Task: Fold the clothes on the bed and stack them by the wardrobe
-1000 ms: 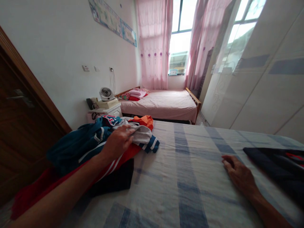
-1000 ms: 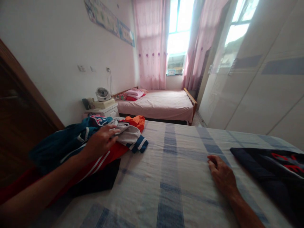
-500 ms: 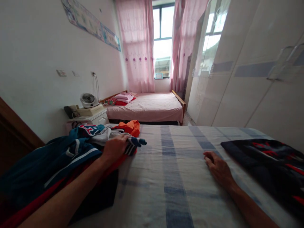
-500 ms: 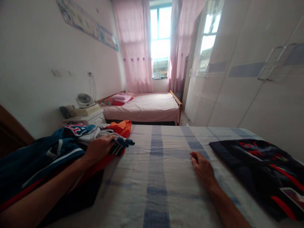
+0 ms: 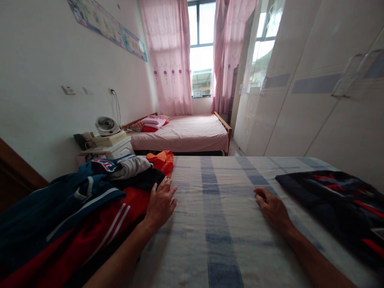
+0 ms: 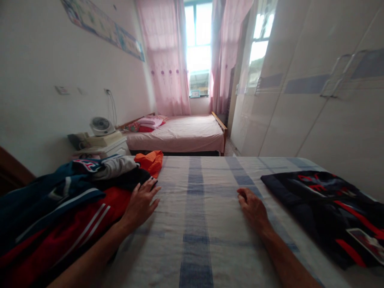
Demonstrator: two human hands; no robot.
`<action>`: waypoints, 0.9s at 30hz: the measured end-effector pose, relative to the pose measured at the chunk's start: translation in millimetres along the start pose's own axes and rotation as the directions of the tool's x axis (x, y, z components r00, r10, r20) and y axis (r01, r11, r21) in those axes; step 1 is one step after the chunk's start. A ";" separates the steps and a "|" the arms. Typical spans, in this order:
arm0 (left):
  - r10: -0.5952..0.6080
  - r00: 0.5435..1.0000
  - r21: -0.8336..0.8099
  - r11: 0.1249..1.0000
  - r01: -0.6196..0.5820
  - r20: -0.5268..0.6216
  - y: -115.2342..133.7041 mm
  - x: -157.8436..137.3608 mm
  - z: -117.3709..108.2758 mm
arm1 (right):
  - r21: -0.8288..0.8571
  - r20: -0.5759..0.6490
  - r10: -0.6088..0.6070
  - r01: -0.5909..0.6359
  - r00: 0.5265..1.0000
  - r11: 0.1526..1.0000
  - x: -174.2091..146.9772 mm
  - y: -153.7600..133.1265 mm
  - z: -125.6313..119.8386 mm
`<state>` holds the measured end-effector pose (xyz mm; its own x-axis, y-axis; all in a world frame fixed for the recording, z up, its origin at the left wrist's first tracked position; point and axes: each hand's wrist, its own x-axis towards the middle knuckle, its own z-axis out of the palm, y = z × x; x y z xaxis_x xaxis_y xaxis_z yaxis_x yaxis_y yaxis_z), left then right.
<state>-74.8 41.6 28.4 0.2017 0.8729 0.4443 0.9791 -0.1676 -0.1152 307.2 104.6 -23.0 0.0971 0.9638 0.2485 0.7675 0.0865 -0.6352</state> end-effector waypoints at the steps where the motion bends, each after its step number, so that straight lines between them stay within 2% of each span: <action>1: -0.027 0.999 -0.015 1.000 0.027 0.022 2.9 -5.8 12.3 | -0.004 0.000 -0.001 0.001 1.000 1.000 -0.4 -0.4 -0.2; 3: -0.070 0.997 -0.040 0.997 0.071 0.036 2.5 -13.4 29.7 | -0.010 -0.001 -0.006 0.006 1.000 1.000 -1.1 -1.1 -0.4; 5: -0.076 0.997 -0.056 0.995 0.077 0.029 -1.4 -16.5 37.7 | -0.016 -0.012 -0.013 0.013 1.000 1.000 -1.3 -1.4 -0.6; 14: -0.028 0.999 -0.082 0.996 0.031 0.031 -7.2 -18.9 37.9 | -0.035 0.003 -0.037 0.037 0.999 0.999 -6.1 -8.6 -4.4; 17: -0.023 0.999 -0.094 0.995 0.025 0.026 -8.8 -20.7 38.8 | -0.042 0.005 -0.062 0.062 0.998 0.997 0.0 -9.4 -17.9; 20: -0.018 1.000 -0.102 0.995 0.020 0.019 -9.4 -21.8 39.7 | -0.175 -0.106 -0.072 0.053 0.992 0.983 13.4 4.2 -46.0; 22: -0.019 1.000 -0.106 0.994 0.019 0.007 -9.4 -21.9 40.7 | -0.365 -0.239 -0.100 0.006 0.966 0.931 22.7 25.4 -69.8; 24: -0.022 1.000 -0.110 0.994 0.021 -0.009 -9.2 -21.5 42.2 | -0.537 -0.350 -0.089 -0.122 0.933 0.835 29.4 54.8 -92.0; 25: -0.024 1.000 -0.111 0.994 0.022 -0.017 -9.1 -21.3 43.0 | -0.572 -0.374 -0.027 -0.207 0.927 0.794 31.6 70.7 -100.9; 26: -0.027 0.999 -0.112 0.993 0.024 -0.025 -9.1 -21.1 43.7 | -0.566 -0.363 0.084 -0.291 0.928 0.772 32.9 86.1 -107.9; 27: -0.029 0.999 -0.114 0.993 0.025 -0.032 -9.2 -21.0 44.4 | -0.524 -0.354 0.226 -0.392 0.908 0.756 33.6 100.0 -112.7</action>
<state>-89.1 45.1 -19.3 0.1744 0.8622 0.4756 0.9804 -0.1970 -0.0025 458.6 117.2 4.2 0.4857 0.8048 0.3411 0.8741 -0.4452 -0.1942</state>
